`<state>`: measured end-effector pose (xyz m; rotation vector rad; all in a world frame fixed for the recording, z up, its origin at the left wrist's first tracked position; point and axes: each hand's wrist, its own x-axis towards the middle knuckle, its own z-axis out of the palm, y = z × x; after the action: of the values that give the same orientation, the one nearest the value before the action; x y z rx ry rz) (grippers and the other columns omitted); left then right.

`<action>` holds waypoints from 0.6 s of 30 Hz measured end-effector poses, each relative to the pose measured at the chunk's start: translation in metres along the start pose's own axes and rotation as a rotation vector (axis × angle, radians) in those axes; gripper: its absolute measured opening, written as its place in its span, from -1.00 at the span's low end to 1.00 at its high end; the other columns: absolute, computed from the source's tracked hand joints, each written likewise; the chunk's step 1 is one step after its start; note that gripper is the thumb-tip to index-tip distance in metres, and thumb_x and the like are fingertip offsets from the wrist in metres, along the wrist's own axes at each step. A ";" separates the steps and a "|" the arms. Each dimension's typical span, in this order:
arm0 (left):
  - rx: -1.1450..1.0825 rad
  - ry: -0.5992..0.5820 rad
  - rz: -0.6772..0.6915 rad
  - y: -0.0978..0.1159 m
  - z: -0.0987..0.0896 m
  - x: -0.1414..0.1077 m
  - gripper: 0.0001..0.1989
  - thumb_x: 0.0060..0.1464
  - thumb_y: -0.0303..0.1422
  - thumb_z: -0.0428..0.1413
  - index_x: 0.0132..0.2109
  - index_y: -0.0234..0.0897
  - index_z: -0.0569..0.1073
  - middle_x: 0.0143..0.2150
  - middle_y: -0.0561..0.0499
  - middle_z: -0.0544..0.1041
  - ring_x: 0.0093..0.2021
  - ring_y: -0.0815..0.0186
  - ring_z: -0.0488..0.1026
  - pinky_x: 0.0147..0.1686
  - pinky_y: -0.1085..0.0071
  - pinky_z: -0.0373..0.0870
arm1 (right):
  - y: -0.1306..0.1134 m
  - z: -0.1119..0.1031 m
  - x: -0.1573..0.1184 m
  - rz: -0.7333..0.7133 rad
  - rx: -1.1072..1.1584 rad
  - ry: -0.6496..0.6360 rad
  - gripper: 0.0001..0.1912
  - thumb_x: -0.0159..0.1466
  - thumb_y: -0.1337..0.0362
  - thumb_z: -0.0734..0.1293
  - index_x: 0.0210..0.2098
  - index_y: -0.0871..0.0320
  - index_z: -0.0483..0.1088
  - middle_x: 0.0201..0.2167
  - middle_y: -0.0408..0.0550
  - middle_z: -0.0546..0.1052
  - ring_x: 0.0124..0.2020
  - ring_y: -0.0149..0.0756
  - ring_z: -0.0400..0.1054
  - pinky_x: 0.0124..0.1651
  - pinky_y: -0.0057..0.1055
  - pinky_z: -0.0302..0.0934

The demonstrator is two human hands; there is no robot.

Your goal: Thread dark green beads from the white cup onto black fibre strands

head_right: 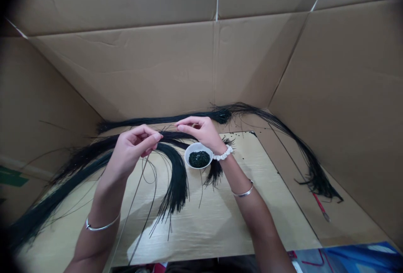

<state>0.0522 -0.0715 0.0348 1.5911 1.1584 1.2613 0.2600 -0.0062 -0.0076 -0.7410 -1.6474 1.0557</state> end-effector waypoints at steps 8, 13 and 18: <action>0.084 0.022 0.059 0.005 0.004 -0.005 -0.83 0.07 -0.33 0.26 -0.41 -0.30 0.49 -0.57 0.12 0.36 -0.58 0.49 0.18 -0.62 0.54 0.07 | -0.027 0.010 -0.009 -0.081 0.064 0.085 -0.83 0.24 0.16 0.48 -0.22 0.08 0.64 -0.27 -0.06 0.68 -0.22 -0.29 0.54 -0.06 -0.26 0.41; 0.114 0.040 0.057 0.007 0.005 -0.007 -0.85 0.09 -0.36 0.23 -0.40 -0.30 0.49 -0.56 0.12 0.36 -0.57 0.49 0.18 -0.60 0.54 0.09 | -0.028 0.009 -0.011 -0.093 0.015 0.092 -0.85 0.24 0.18 0.48 -0.22 0.07 0.64 -0.27 -0.06 0.67 -0.23 -0.28 0.53 -0.09 -0.25 0.40; 0.124 0.029 0.061 0.007 0.004 -0.007 -0.87 0.09 -0.38 0.23 -0.40 -0.30 0.49 -0.56 0.13 0.36 -0.58 0.49 0.17 -0.61 0.54 0.06 | -0.028 0.009 -0.011 -0.111 -0.014 0.095 -0.86 0.25 0.20 0.48 -0.22 0.08 0.64 -0.27 -0.06 0.66 -0.24 -0.29 0.52 -0.11 -0.26 0.39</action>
<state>0.0570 -0.0800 0.0387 1.7151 1.2356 1.2768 0.2552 -0.0303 0.0116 -0.6898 -1.5974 0.9179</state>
